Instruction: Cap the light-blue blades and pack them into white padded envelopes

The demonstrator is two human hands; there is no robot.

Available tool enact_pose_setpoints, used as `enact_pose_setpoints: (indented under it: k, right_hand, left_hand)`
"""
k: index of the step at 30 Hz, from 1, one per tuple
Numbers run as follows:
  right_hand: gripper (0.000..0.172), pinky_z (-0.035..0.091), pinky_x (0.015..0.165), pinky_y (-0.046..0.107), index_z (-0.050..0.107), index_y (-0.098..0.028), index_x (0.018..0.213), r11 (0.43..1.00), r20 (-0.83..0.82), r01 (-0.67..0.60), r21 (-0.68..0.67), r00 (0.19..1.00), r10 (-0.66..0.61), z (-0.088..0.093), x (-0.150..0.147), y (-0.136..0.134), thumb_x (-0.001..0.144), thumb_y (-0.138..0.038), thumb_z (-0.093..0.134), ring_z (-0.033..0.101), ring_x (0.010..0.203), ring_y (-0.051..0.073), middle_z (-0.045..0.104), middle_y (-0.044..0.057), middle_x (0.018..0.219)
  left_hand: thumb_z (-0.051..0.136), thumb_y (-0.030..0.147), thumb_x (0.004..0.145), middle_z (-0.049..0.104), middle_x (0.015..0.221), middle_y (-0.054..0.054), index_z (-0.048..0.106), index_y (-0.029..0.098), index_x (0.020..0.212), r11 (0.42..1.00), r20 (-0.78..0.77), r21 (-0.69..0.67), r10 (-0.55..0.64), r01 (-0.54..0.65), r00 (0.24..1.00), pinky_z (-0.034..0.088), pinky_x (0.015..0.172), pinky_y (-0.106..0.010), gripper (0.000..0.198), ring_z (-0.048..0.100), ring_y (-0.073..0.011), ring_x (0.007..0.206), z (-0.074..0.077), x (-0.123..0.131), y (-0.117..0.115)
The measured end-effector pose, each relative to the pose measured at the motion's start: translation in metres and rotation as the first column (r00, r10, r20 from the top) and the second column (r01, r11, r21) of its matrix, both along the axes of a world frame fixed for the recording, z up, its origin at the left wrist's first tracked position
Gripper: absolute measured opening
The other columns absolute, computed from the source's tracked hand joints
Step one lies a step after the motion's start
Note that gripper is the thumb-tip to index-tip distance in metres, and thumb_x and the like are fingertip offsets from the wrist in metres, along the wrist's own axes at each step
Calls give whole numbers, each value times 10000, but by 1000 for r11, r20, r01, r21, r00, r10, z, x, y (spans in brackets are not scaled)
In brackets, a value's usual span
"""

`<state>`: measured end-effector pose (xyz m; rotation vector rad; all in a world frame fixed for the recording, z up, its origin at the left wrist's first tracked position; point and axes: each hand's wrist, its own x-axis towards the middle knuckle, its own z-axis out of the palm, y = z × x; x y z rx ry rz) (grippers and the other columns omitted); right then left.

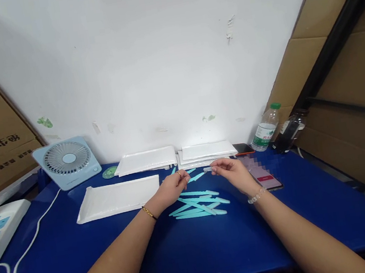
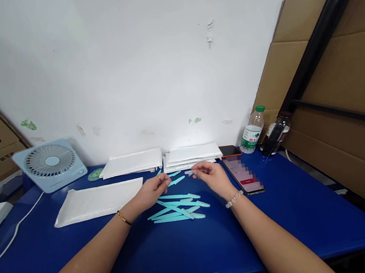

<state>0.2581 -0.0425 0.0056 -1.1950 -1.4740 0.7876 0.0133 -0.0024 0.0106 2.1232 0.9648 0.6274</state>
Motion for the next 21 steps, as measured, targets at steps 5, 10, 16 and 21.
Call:
enact_pose_setpoints:
  k: [5, 10, 16, 21]
  right_hand:
    - [265, 532, 818, 372, 671, -184, 844, 998, -98, -38, 55, 994, 43, 8, -6, -6, 727, -421, 693, 669, 821, 191, 700, 60, 854]
    - [214, 534, 812, 346, 677, -189, 824, 993, -56, -78, 85, 995, 83, 5, -6, -5, 741, -386, 689, 660, 812, 171, 687, 50, 885]
    - [217, 539, 777, 343, 666, -184, 828, 989, -35, -93, 118, 995, 97, 4, -5, -4, 761, -391, 669, 655, 780, 171, 674, 59, 875]
    - [216, 536, 761, 332, 667, -180, 830, 988, -31, -108, 114, 993, 112, 3, -4, -3, 761, -385, 674, 654, 770, 172, 677, 62, 860]
  left_hand:
    - [347, 488, 894, 502, 664, 34, 508, 207, 841, 998, 6, -58, -31, 31, 1000, 382, 594, -222, 328, 463, -116, 617, -2, 1, 1]
    - [356, 510, 884, 497, 659, 37, 508, 206, 833, 997, 9, -71, -30, 31, 999, 375, 589, -223, 344, 447, -114, 605, -3, 1, 2]
    - [356, 517, 878, 507, 661, 29, 515, 195, 831, 998, 18, -62, -20, 21, 1000, 368, 581, -224, 363, 446, -115, 606, -5, 0, 3]
    - [349, 517, 881, 510, 667, 27, 499, 192, 814, 998, 7, -67, -6, 6, 1000, 367, 582, -222, 364, 444, -113, 608, -4, 0, 3]
